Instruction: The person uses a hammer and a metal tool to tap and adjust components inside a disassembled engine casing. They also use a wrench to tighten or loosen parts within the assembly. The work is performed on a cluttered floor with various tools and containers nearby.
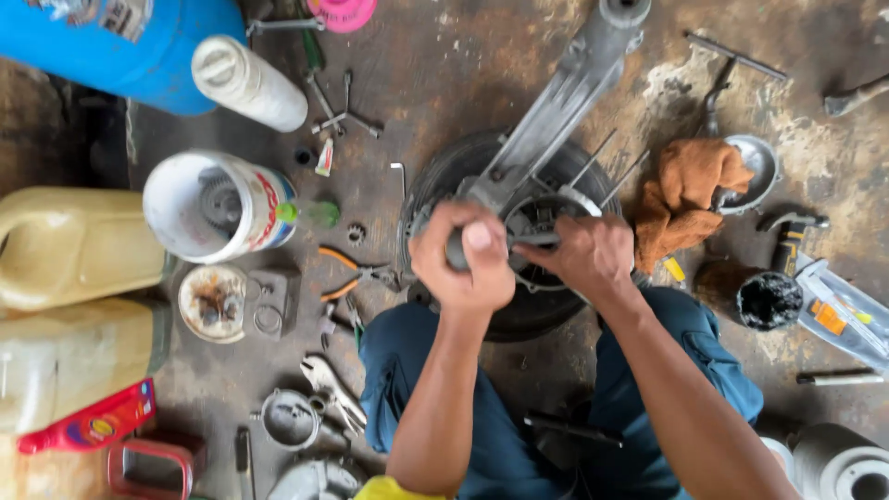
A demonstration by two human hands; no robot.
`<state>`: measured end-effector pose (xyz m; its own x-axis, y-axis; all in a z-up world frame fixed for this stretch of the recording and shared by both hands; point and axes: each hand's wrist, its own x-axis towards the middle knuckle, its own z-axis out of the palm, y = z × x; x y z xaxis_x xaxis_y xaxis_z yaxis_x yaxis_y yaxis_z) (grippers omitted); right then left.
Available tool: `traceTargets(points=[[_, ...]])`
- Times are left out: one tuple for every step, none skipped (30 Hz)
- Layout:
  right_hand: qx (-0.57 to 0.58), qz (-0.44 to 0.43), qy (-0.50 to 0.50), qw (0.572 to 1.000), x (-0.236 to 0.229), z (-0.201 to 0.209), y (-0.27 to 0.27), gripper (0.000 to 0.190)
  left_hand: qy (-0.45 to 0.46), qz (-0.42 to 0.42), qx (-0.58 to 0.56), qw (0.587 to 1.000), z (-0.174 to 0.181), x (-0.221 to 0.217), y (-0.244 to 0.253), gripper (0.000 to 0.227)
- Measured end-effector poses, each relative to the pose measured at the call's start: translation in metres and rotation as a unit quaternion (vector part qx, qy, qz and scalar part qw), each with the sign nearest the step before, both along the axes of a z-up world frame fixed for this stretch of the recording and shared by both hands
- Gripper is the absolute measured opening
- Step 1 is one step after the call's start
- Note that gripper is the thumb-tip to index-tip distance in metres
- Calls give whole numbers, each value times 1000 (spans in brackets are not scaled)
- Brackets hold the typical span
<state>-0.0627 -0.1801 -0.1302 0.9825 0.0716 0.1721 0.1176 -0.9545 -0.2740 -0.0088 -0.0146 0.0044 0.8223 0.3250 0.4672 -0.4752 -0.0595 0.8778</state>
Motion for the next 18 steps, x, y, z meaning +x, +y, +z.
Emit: traceTargets(points=[[0, 5, -4, 1000, -7, -4, 2, 65, -4, 5, 0, 1000, -3, -6, 3, 46], [-3, -9, 19, 1000, -14, -6, 3, 66, 14, 12, 22, 1000, -4, -12, 5, 49], [-12, -37, 26, 999, -8, -10, 0, 69, 14, 6, 36, 999, -6, -5, 4, 53], [-18, -45, 5, 999, 19, -10, -5, 69, -7, -2, 30, 1000, -6, 14, 3, 53], [-14, -44, 30, 999, 11, -11, -5, 68, -14, -9, 5, 1000, -6, 7, 6, 55], [-9, -42, 55, 998, 3, -12, -3, 68, -21, -15, -19, 999, -7, -1, 10, 57], [-8, -37, 54, 998, 4, -3, 0, 68, -21, -10, -17, 1000, -6, -3, 13, 57], [2, -20, 79, 997, 4, 7, 3, 64, -35, -23, -54, 998, -4, -6, 17, 54], [9, -12, 93, 996, 10, 18, 0, 61, -59, -45, -95, 993, 0, -2, 15, 50], [8, -16, 82, 996, 21, 13, -6, 61, -70, -50, -96, 992, -1, 4, 15, 50], [2, -13, 94, 995, 23, 8, -9, 65, -85, -57, -105, 989, -4, 3, 19, 51], [-5, -10, 107, 994, 26, 2, -11, 70, -99, -64, -114, 986, -7, 3, 23, 52], [-6, -11, 101, 995, 29, 3, -13, 70, -105, -65, -115, 986, -10, 2, 23, 52], [-20, -5, 116, 993, 33, 3, -15, 69, -107, -70, -125, 984, -13, 2, 23, 50], [-34, 3, 132, 991, 36, 3, -16, 68, -109, -72, -134, 982, -17, 0, 25, 49], [-34, 4, 128, 991, 39, 6, -16, 68, -113, -71, -133, 982, -16, 0, 24, 49], [-31, 1, 144, 989, 39, 7, -16, 69, -114, -70, -131, 982, -16, -1, 23, 49], [-28, -2, 159, 987, 39, 9, -16, 70, -114, -69, -129, 983, -16, -2, 22, 48]])
